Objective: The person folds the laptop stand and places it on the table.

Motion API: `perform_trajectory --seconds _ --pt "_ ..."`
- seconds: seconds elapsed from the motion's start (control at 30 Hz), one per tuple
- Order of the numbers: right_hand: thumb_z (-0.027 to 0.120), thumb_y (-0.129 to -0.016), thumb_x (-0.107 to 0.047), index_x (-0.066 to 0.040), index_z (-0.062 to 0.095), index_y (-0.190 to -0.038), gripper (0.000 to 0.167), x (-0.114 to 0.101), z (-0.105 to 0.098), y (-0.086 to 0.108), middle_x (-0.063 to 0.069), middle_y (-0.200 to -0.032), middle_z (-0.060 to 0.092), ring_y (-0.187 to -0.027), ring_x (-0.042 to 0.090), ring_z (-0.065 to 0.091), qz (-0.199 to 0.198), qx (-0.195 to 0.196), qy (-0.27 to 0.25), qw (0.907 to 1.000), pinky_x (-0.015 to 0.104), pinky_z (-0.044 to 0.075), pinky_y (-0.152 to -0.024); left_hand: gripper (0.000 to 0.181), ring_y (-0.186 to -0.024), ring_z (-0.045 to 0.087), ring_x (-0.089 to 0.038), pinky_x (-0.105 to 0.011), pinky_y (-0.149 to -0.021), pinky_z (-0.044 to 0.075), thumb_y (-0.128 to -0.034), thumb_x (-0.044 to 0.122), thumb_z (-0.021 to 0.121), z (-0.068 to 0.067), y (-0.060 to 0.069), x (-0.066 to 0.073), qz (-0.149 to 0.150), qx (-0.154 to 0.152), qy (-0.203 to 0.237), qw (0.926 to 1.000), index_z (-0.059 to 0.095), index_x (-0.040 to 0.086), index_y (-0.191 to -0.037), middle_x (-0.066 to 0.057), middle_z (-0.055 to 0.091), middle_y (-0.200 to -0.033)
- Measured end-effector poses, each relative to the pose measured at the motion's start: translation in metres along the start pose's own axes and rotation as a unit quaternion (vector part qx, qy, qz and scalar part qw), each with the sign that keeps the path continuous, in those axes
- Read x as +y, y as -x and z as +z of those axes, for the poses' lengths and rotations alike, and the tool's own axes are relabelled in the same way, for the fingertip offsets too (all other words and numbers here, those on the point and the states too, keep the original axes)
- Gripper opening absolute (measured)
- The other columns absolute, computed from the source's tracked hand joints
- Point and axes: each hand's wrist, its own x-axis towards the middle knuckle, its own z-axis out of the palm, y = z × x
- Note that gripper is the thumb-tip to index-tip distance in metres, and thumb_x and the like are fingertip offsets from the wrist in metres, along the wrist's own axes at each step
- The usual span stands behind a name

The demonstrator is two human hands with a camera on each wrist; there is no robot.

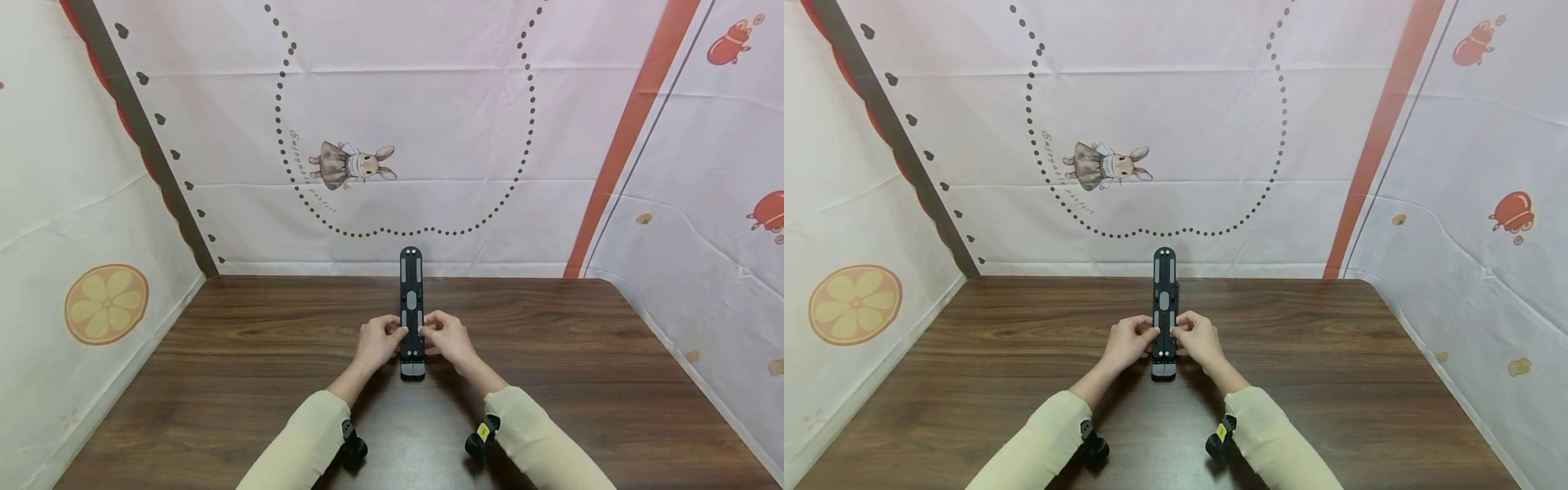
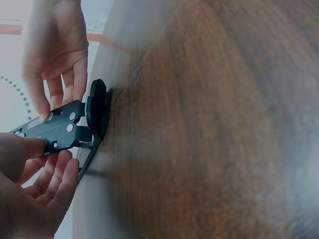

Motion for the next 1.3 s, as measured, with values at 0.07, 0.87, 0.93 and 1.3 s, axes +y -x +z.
perform_trajectory --seconds 0.07,0.87,0.93,1.3 --pt "0.06 -0.087 -0.006 -0.001 0.061 -0.099 0.014 0.0 0.0 0.0 0.01 -0.085 0.058 -0.073 0.018 0.066 0.001 -0.004 0.001 1.0 0.041 0.055 -0.067 0.015 -0.05 0.057 -0.009 -0.023 -0.045 0.048 -0.0846 0.014 0.065 -0.001 0.001 0.001 0.004 0.001 -0.012 0.9999 0.067 0.006 -0.096 -0.002 0.063 -0.068" --pt "0.06 -0.086 -0.007 -0.002 0.06 -0.097 0.011 0.0 -0.001 0.0 0.01 -0.087 0.061 -0.072 0.018 0.066 0.001 -0.002 0.0 1.0 0.041 0.055 -0.065 0.061 -0.071 0.061 -0.017 -0.034 -0.054 0.045 -0.0685 0.039 0.077 0.002 0.04 0.015 0.031 -0.03 -0.253 0.9666 0.055 0.005 -0.113 -0.005 0.066 -0.087" --pt "0.06 -0.086 -0.006 -0.002 0.06 -0.096 0.011 0.0 -0.001 0.001 0.01 -0.087 0.061 -0.071 0.018 0.066 0.0 -0.001 -0.001 1.0 0.041 0.055 -0.065 0.061 -0.069 0.06 -0.017 -0.033 -0.052 0.044 -0.0668 0.041 0.077 0.004 0.041 0.016 0.032 -0.029 -0.271 0.9617 0.054 0.004 -0.11 -0.005 0.065 -0.086" --pt "0.06 -0.087 -0.007 -0.003 0.06 -0.095 0.01 0.0 -0.001 0.001 0.009 -0.087 0.06 -0.071 0.018 0.065 0.007 -0.004 -0.002 1.0 0.041 0.055 -0.065 0.075 -0.073 0.056 -0.023 -0.034 -0.051 0.043 -0.0612 0.055 0.077 0.017 0.04 0.022 0.01 -0.031 -0.336 0.9413 0.045 0.005 -0.106 -0.008 0.057 -0.084"
